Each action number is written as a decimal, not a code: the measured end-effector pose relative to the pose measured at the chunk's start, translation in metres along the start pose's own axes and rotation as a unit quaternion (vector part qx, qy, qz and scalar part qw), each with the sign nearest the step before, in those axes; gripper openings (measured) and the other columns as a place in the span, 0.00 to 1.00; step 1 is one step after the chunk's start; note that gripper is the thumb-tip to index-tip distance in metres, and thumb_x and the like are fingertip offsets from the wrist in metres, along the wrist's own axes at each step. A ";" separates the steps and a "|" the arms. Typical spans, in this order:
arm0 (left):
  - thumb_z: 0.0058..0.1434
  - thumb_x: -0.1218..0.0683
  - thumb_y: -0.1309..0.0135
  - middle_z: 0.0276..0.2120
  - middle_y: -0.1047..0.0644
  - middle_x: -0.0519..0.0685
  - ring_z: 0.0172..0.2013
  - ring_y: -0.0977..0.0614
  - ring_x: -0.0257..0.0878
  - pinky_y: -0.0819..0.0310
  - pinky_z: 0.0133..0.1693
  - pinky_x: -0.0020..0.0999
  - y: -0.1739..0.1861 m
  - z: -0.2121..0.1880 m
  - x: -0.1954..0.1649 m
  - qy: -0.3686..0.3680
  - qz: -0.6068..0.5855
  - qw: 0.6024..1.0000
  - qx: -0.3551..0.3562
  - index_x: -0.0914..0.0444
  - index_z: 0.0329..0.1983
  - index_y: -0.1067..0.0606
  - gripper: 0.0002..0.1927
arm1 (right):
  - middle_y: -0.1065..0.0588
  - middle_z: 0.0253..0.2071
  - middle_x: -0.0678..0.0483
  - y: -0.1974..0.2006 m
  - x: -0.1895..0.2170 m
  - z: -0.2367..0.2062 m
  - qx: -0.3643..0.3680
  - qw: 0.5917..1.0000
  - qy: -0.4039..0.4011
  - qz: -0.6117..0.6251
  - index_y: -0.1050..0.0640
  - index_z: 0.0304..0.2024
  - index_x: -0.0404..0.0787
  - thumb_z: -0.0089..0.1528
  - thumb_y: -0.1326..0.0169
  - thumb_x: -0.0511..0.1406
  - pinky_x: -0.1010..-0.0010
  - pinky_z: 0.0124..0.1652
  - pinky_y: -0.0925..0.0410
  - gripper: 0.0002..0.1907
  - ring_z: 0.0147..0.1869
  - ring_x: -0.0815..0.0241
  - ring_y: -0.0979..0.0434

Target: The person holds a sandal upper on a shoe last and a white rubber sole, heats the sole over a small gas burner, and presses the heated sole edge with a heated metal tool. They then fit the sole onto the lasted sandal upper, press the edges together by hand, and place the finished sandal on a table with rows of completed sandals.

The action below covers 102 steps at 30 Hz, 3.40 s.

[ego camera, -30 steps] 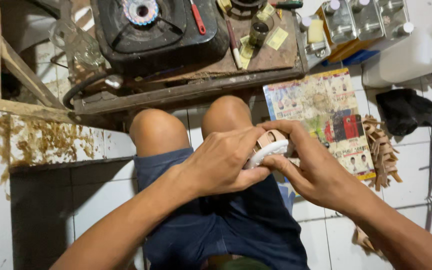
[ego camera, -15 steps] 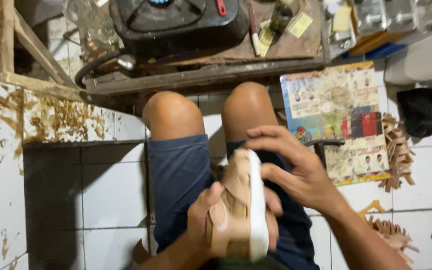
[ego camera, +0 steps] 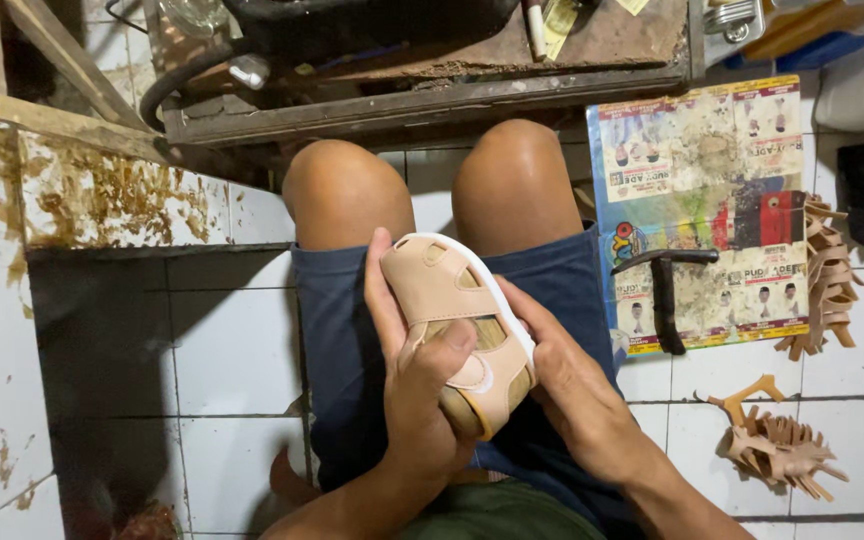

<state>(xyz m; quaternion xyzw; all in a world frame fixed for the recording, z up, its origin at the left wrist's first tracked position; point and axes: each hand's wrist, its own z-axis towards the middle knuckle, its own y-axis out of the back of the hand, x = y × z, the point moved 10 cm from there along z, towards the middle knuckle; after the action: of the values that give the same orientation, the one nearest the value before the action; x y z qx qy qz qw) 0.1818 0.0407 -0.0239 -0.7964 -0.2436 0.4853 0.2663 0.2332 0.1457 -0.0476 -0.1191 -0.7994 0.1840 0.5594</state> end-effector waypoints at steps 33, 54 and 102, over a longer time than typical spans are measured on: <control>0.59 0.57 0.52 0.65 0.37 0.61 0.58 0.27 0.49 0.28 0.58 0.46 0.010 0.050 0.022 0.002 0.008 1.000 0.016 0.57 0.80 0.60 0.48 | 0.21 0.52 0.34 0.110 0.043 -0.002 -0.052 0.998 0.023 -0.038 0.18 0.48 0.24 0.63 0.43 0.36 0.57 0.48 0.25 0.19 0.46 0.46 0.15; 0.56 0.54 0.50 0.67 0.40 0.59 0.64 0.31 0.48 0.34 0.65 0.46 0.027 0.062 0.009 -0.019 0.072 0.994 0.076 0.59 0.80 0.67 0.54 | 0.15 0.48 0.41 0.057 0.038 0.039 -0.097 0.961 -0.012 -0.257 0.15 0.44 0.30 0.58 0.44 0.31 0.66 0.54 0.28 0.15 0.53 0.50 0.16; 0.56 0.49 0.31 0.39 0.19 0.50 0.41 0.16 0.39 0.21 0.43 0.36 -0.013 0.046 0.024 0.026 0.494 0.805 0.329 0.61 0.47 0.31 0.24 | 0.27 0.59 0.37 0.122 0.038 0.010 0.005 0.999 0.037 0.002 0.22 0.49 0.23 0.65 0.46 0.36 0.58 0.49 0.24 0.19 0.52 0.45 0.20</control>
<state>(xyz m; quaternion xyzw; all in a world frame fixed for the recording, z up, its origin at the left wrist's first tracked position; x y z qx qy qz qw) 0.1482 0.0740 -0.0484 -0.6861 0.3636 0.5816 0.2425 0.2087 0.2698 -0.0709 -0.1252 -0.7768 0.1845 0.5890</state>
